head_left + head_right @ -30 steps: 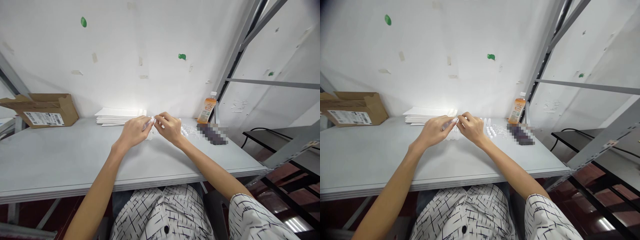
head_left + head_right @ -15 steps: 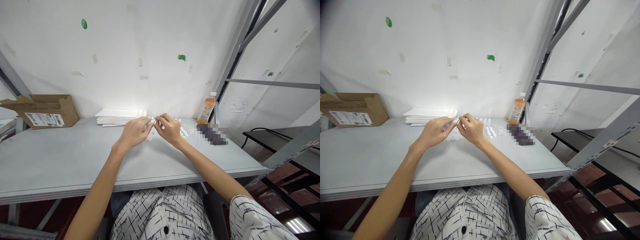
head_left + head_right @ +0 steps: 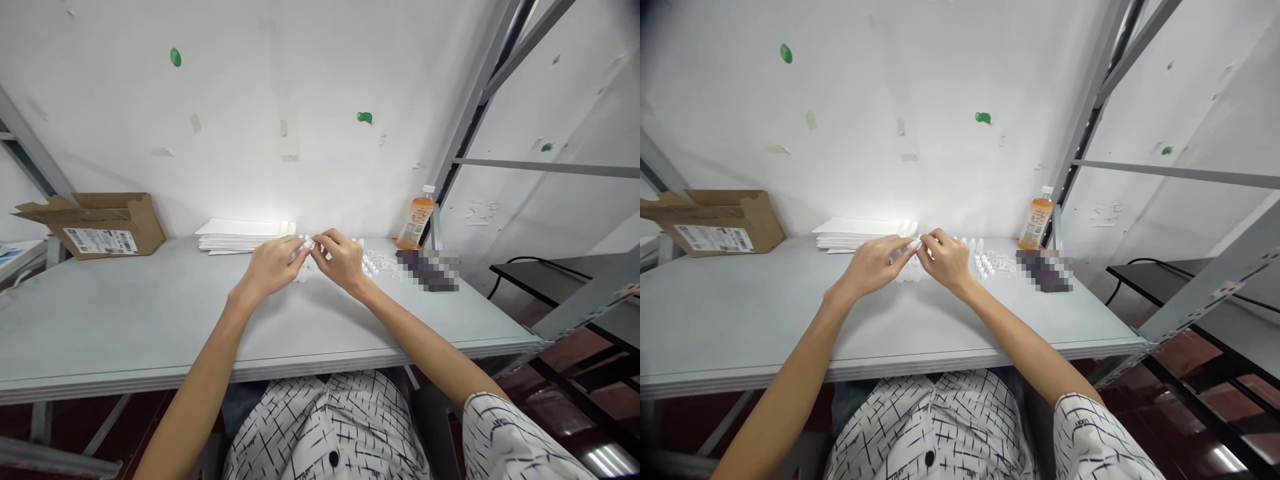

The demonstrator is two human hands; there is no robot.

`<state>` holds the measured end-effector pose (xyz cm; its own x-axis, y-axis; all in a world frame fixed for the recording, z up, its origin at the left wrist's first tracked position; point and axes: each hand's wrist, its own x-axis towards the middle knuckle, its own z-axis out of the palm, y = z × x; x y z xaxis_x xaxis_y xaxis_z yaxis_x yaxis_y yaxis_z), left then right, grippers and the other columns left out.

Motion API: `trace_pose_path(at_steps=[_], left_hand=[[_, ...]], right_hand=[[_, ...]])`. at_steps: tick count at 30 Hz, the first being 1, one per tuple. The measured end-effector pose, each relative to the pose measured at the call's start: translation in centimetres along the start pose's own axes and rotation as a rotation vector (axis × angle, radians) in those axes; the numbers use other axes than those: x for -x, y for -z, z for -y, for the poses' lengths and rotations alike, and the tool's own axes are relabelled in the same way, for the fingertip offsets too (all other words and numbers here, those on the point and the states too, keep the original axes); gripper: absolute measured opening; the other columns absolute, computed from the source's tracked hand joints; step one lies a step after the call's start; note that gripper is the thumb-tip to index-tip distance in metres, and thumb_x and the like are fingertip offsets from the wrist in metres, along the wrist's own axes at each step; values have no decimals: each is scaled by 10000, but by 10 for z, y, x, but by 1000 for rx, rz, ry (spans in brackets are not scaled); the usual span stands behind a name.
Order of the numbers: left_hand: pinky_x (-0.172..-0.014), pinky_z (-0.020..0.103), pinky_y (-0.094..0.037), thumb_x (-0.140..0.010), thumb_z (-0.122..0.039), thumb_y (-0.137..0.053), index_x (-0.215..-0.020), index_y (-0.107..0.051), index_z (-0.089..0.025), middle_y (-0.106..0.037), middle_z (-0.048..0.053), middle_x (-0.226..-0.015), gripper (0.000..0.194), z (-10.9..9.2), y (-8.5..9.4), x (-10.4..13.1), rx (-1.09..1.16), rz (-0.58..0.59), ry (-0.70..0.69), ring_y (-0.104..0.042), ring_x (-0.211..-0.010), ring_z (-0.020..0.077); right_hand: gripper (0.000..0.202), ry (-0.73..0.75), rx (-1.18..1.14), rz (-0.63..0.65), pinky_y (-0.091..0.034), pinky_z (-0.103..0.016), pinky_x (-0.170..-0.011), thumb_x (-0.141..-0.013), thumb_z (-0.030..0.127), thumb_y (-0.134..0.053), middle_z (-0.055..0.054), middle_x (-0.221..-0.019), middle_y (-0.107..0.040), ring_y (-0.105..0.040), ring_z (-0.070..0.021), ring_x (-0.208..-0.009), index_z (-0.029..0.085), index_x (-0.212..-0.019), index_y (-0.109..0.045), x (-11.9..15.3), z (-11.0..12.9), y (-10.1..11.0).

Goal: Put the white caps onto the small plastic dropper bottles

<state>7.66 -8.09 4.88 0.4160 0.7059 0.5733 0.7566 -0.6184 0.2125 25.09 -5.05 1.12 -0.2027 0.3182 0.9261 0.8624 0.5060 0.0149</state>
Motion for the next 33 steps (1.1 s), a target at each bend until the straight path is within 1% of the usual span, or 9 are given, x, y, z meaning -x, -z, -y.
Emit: trace_pose_path(at_steps=[3,8,16,19,24,29,33], left_hand=[[-596,286,-342,-1017,-423,-392,-979,-692,-194,-706,36,-858,380,0,2,0,-9,5,-1,-562,-626,157],[-597,288,-348,-1016,-434,-400,-981,-699,-209,-699,23,-831,376,1,3,0,1,18,13,-560,-622,158],[-584,283,-336,-1031,-425,-349,-852,-646,-204,-669,25,-759,411,2,2,0,3,36,2,-575,-650,173],[-588,280,-343,-1029,-429,-357,-872,-651,-204,-676,24,-776,402,2,4,0,12,39,3,-578,-663,172],[-607,279,-356,-1029,-432,-362,-902,-662,-204,-698,34,-833,397,0,6,0,29,45,7,-590,-687,173],[-590,279,-356,-1033,-454,-344,-878,-668,-204,-695,40,-800,437,-1,7,0,14,52,16,-600,-685,179],[-605,283,-367,-1032,-460,-336,-946,-690,-211,-720,52,-859,441,1,5,-1,10,32,-9,-630,-741,195]], right_hand=[[208,3,-19,-21,-303,-215,-482,-897,189,-530,-11,-795,-721,-578,-61,-517,186,-835,-729,0,1,0],[201,8,-13,-2,-315,-214,-492,-898,180,-532,-14,-803,-716,-582,-62,-528,192,-846,-725,1,1,0],[208,3,-5,5,-319,-210,-495,-895,179,-529,-16,-785,-699,-575,-62,-526,195,-822,-724,2,-1,-2],[207,7,-14,-1,-327,-208,-500,-891,178,-530,-12,-779,-701,-581,-62,-528,196,-822,-724,2,0,-2],[210,10,-30,-51,-323,-208,-496,-878,181,-532,-2,-749,-707,-584,-62,-517,193,-789,-722,2,1,-2],[202,-4,-22,-19,-320,-208,-498,-875,184,-533,-4,-741,-692,-578,-64,-517,197,-794,-717,1,1,-1],[195,-9,-35,-22,-322,-206,-495,-868,176,-534,-2,-744,-688,-576,-61,-515,196,-805,-717,1,1,0]])
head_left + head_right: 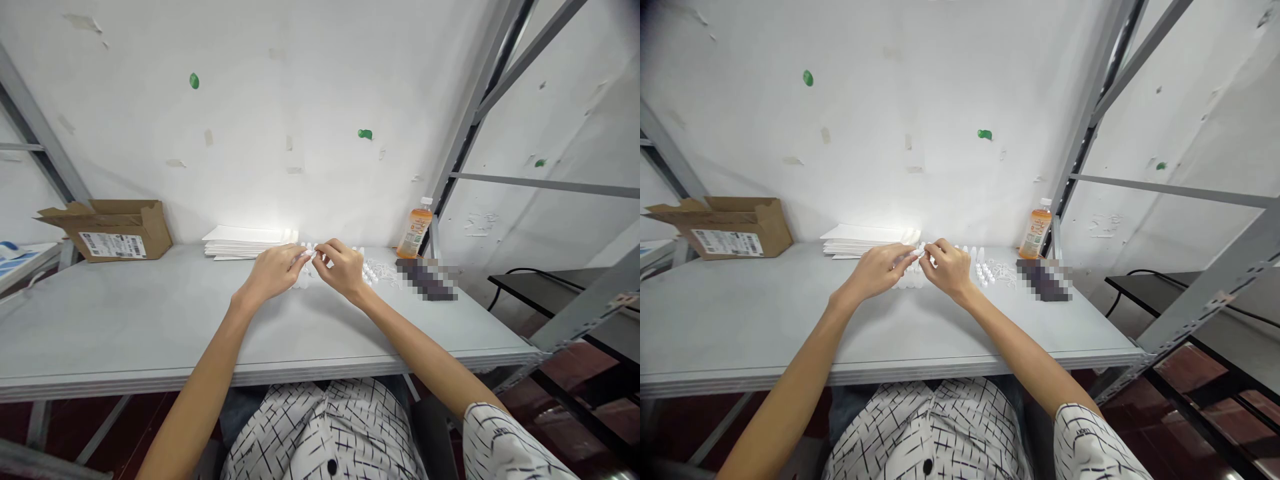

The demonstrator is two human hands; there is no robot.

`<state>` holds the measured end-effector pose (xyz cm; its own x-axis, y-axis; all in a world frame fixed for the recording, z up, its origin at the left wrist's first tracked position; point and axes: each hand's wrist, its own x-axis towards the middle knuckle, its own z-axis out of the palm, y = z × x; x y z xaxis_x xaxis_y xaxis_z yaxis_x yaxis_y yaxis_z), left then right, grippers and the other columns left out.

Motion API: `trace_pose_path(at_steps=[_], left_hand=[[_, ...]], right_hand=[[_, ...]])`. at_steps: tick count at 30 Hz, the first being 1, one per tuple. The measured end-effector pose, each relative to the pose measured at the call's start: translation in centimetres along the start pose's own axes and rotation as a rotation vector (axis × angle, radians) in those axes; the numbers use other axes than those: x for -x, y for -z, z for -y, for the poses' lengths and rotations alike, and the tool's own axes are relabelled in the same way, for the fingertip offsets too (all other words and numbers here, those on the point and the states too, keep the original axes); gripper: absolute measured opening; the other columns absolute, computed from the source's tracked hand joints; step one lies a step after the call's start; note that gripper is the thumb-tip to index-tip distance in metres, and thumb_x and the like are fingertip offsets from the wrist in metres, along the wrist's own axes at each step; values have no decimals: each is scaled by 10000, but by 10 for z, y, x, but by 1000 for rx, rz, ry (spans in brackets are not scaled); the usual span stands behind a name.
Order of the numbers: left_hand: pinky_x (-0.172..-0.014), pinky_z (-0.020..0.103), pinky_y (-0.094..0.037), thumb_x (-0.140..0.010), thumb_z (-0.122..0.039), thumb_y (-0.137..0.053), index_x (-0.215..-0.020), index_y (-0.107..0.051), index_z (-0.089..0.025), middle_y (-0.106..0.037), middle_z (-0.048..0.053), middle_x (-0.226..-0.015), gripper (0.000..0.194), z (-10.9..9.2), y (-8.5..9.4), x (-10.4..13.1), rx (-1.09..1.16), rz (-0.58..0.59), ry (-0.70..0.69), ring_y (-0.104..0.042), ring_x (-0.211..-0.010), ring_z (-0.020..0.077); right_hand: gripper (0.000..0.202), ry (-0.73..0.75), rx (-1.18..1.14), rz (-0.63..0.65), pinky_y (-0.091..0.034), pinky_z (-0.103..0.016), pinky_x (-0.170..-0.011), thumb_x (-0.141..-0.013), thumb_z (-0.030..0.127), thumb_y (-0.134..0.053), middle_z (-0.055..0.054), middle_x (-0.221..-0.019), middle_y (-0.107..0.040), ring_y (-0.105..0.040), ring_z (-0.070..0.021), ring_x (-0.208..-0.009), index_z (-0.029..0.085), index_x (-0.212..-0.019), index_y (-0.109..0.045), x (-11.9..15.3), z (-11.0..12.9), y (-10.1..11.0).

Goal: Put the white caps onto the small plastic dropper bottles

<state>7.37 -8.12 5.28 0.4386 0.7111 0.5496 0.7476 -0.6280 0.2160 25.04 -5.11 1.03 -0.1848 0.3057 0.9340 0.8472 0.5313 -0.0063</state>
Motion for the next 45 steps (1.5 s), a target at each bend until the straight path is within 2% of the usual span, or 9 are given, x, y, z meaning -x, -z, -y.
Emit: trace_pose_path(at_steps=[4,16,24,32,40,45], left_hand=[[-626,288,-380,-1029,-438,-362,-1005,-694,-213,-731,50,-912,402,2,-2,0,-1,-5,13,-639,-766,199],[-652,299,-393,-1027,-370,-394,-1012,-702,-203,-728,43,-917,351,4,-3,0,-5,3,1,-641,-806,204],[-639,301,-380,-1032,-369,-377,-989,-708,-187,-727,53,-898,380,7,-8,-1,-38,-17,-26,-648,-813,212],[-615,308,-370,-1025,-350,-393,-977,-710,-182,-721,48,-866,362,7,-7,-1,-53,-25,-50,-644,-787,211],[-627,294,-385,-1020,-351,-406,-1008,-713,-193,-741,52,-932,346,7,-9,-1,-38,-14,-37,-660,-822,216],[-633,300,-394,-1015,-341,-415,-1015,-712,-194,-743,55,-953,332,6,-9,-1,-47,-15,-36,-668,-840,221]], right_hand=[[192,-2,-21,-12,-328,-205,-491,-859,176,-537,-2,-731,-695,-589,-66,-519,194,-791,-715,0,0,1],[195,20,-85,-65,-337,-196,-489,-855,172,-535,3,-710,-687,-586,-60,-516,179,-774,-712,2,0,0],[209,-13,-99,12,-337,-204,-485,-870,182,-515,-8,-713,-691,-598,-70,-531,179,-773,-699,2,1,2],[207,-26,-100,29,-342,-213,-495,-846,176,-505,-6,-679,-693,-609,-84,-532,180,-758,-692,1,2,3],[166,-114,-104,94,-314,-228,-504,-801,195,-509,-6,-635,-691,-578,-106,-520,183,-706,-645,1,3,2],[183,-118,-116,102,-299,-235,-507,-803,208,-499,-4,-590,-666,-576,-110,-519,181,-656,-606,1,3,2]])
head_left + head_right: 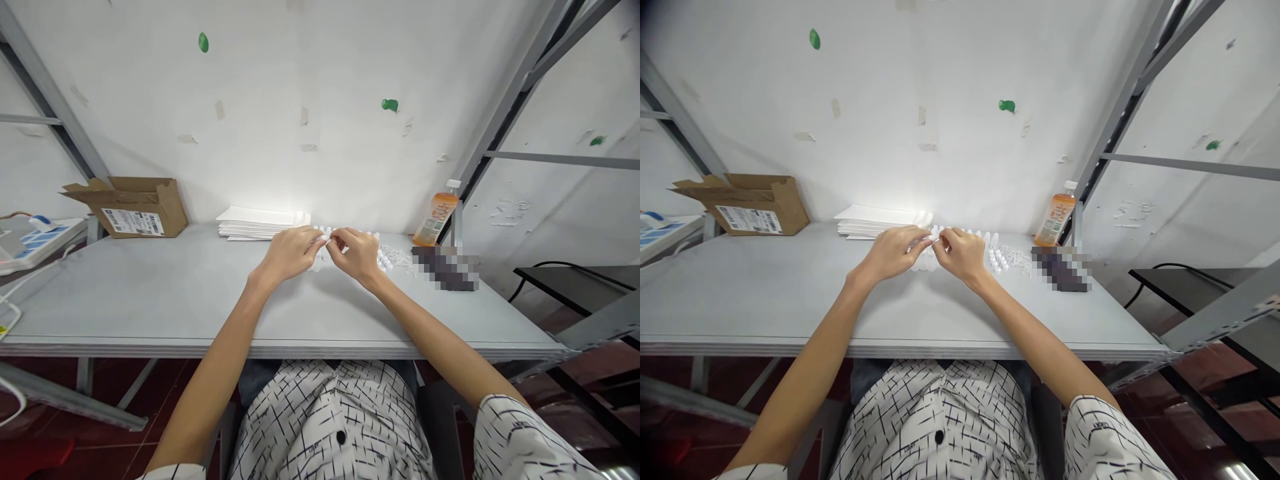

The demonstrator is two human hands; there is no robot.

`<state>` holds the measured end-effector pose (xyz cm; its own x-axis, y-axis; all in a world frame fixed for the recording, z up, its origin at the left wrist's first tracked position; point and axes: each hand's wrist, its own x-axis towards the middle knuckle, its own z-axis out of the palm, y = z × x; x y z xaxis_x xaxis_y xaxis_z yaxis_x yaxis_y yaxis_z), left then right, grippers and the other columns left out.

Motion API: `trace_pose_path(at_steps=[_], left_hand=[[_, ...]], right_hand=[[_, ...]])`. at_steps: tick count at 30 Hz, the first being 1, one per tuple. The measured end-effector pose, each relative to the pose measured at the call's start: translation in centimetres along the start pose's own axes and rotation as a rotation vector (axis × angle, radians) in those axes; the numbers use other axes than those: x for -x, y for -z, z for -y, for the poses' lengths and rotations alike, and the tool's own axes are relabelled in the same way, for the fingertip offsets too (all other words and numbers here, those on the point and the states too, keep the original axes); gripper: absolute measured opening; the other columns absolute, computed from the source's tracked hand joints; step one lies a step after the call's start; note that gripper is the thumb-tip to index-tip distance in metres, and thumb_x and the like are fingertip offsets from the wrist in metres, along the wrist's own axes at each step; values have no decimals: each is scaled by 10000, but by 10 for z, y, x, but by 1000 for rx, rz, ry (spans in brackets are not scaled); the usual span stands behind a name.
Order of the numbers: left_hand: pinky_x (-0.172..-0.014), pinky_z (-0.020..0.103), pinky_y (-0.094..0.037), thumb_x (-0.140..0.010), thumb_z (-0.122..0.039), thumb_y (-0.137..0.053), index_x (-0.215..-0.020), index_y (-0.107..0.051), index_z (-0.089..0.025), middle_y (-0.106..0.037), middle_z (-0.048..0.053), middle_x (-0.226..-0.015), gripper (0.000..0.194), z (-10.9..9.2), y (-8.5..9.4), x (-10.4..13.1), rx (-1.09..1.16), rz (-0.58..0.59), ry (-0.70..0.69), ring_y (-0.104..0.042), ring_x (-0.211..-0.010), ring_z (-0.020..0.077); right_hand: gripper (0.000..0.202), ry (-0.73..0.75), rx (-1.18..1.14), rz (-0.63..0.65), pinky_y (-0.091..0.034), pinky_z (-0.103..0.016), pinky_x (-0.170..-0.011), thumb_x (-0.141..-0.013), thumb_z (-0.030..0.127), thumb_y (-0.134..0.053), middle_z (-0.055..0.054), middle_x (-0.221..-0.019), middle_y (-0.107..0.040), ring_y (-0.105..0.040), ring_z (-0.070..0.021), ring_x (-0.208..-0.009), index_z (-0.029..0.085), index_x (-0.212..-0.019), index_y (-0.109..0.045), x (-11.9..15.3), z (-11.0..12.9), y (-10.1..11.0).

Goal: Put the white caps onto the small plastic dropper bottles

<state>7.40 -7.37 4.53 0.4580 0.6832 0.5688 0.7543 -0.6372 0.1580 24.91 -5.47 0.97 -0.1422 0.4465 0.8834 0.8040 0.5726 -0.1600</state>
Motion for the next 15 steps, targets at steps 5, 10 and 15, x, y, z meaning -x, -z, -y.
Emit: trace_pose_path(at_steps=[5,10,15], left_hand=[[-641,309,-400,-1014,-332,-422,-1011,-709,-193,-739,50,-948,319,-1,1,0,-6,21,8,-666,-840,220],[-658,306,-410,-1012,-320,-421,-992,-711,-192,-739,55,-959,318,-2,1,0,-1,20,0,-669,-864,222],[-655,307,-409,-1015,-333,-416,-998,-712,-195,-735,52,-970,327,-2,1,0,1,28,9,-668,-874,223]], right_hand=[[197,-6,-8,17,-287,-239,-506,-808,234,-506,1,-557,-641,-565,-112,-514,186,-628,-573,0,0,0],[196,-31,4,50,-287,-240,-512,-804,241,-511,7,-548,-632,-557,-113,-508,193,-620,-556,0,1,2],[193,-42,25,56,-279,-237,-510,-794,240,-512,3,-542,-636,-563,-116,-507,192,-611,-549,-1,2,3]])
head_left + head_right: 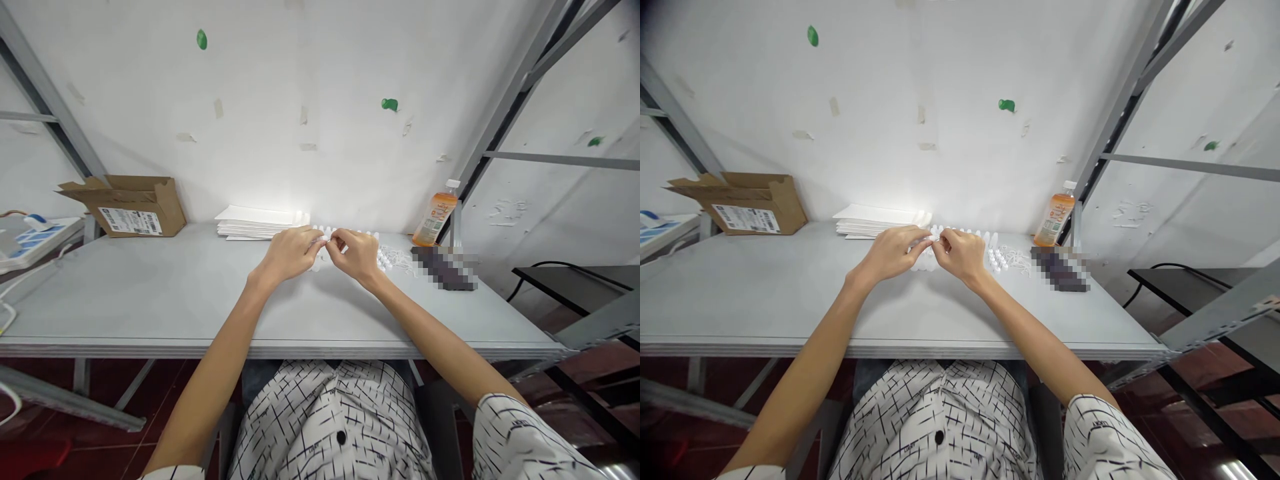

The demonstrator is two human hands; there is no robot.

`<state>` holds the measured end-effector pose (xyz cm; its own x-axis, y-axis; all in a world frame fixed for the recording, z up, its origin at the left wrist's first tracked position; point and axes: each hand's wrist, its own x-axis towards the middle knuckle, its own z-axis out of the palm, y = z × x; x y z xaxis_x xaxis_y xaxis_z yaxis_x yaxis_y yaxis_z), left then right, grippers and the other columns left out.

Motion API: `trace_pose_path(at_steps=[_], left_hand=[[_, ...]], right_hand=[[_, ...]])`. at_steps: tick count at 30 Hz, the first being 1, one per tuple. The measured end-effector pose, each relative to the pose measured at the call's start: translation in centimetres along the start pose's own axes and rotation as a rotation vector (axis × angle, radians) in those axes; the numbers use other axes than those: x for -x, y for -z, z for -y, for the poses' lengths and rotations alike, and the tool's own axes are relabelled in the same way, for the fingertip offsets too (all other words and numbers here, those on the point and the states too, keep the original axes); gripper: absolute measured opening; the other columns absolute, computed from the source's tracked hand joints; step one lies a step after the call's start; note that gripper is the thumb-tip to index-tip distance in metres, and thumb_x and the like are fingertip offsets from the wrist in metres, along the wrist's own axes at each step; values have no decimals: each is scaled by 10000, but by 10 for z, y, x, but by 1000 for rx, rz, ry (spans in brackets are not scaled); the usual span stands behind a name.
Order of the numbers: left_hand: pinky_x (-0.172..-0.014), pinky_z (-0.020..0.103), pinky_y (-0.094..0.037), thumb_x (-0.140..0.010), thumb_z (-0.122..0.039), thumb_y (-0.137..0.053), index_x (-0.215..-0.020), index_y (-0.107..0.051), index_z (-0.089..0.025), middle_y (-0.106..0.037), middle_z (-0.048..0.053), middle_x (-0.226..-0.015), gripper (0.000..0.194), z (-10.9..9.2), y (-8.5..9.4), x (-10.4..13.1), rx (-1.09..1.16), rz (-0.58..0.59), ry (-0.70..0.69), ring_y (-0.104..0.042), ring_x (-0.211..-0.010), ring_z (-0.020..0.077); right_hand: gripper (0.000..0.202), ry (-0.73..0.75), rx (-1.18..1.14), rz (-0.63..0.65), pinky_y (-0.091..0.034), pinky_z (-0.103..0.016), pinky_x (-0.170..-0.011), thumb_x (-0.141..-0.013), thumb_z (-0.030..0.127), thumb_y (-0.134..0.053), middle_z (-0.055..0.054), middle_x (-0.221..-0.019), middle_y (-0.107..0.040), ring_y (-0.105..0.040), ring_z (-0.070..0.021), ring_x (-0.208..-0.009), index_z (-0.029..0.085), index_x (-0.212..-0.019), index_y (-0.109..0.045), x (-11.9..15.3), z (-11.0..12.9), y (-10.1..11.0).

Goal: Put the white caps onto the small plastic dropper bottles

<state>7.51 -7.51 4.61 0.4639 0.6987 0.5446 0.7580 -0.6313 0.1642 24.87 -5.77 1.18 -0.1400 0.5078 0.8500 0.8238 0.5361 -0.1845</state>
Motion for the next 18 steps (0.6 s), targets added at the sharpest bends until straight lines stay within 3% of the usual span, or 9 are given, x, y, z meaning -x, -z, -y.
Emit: trace_pose_path(at_steps=[18], left_hand=[[-623,302,-396,-1012,-349,-398,-1018,-713,-214,-741,50,-943,343,1,0,1,-7,-48,-34,-666,-818,219]], right_hand=[[196,-26,-11,19,-295,-236,-517,-780,257,-537,6,-516,-618,-550,-126,-487,200,-593,-529,-2,-1,-2]])
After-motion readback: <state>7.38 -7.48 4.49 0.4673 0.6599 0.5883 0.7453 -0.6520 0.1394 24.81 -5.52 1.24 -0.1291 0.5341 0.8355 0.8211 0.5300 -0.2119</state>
